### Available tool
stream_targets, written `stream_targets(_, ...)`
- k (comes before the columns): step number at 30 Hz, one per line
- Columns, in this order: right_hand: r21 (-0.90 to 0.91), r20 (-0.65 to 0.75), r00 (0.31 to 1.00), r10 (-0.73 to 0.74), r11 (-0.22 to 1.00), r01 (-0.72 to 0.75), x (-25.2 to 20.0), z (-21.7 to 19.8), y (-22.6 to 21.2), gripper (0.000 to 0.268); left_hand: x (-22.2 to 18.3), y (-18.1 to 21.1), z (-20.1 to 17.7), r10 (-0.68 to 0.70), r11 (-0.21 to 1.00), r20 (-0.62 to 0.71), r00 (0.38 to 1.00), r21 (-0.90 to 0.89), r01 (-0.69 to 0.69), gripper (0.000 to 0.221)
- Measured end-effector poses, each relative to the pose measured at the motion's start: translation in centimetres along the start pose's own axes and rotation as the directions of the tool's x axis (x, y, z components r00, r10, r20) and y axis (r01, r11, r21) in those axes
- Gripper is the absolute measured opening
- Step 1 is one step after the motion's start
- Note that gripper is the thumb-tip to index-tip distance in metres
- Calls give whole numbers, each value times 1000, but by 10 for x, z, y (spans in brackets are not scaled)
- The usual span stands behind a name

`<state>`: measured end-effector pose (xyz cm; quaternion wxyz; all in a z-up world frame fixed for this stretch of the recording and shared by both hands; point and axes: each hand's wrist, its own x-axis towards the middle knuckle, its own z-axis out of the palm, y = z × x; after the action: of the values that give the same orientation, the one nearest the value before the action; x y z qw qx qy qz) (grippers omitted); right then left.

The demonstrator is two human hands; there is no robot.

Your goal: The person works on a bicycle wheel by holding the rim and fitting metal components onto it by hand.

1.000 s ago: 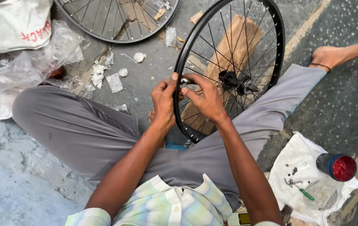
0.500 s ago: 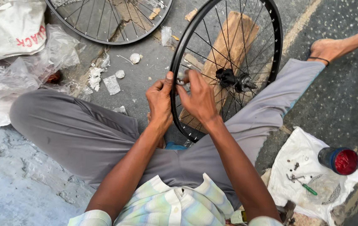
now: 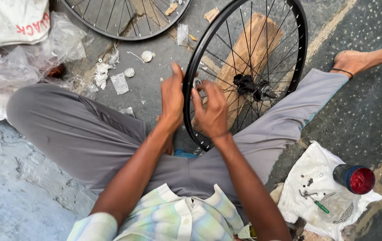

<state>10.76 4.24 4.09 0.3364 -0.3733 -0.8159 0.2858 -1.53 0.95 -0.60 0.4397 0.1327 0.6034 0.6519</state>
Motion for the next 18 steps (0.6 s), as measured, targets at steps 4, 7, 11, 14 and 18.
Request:
stream_targets(4,54,-12,957,290,956,-289,0,-10,3,14,35,0,7,250,967,180,951,-95,-236,47)
stream_targets(7,-78,-308,951,-4,997,-21,-8,-19,2,24,15,-4,9,-85,988,94,992,-123,97,42)
stream_targets(11,-112,-116,989,95,988,-108,-13,-15,15,25,-12,-9,4,-129,947,73,989,-286,144,38)
stream_targets(14,306,208,956,208,914,-266,9,-18,33,37,-18,-6,1,-131,939,97,987,-307,155,36)
stream_targets(18,332,450,883,132,893,-303,32,-22,35,44,-15,-1,5,-80,936,129,988,-330,119,39)
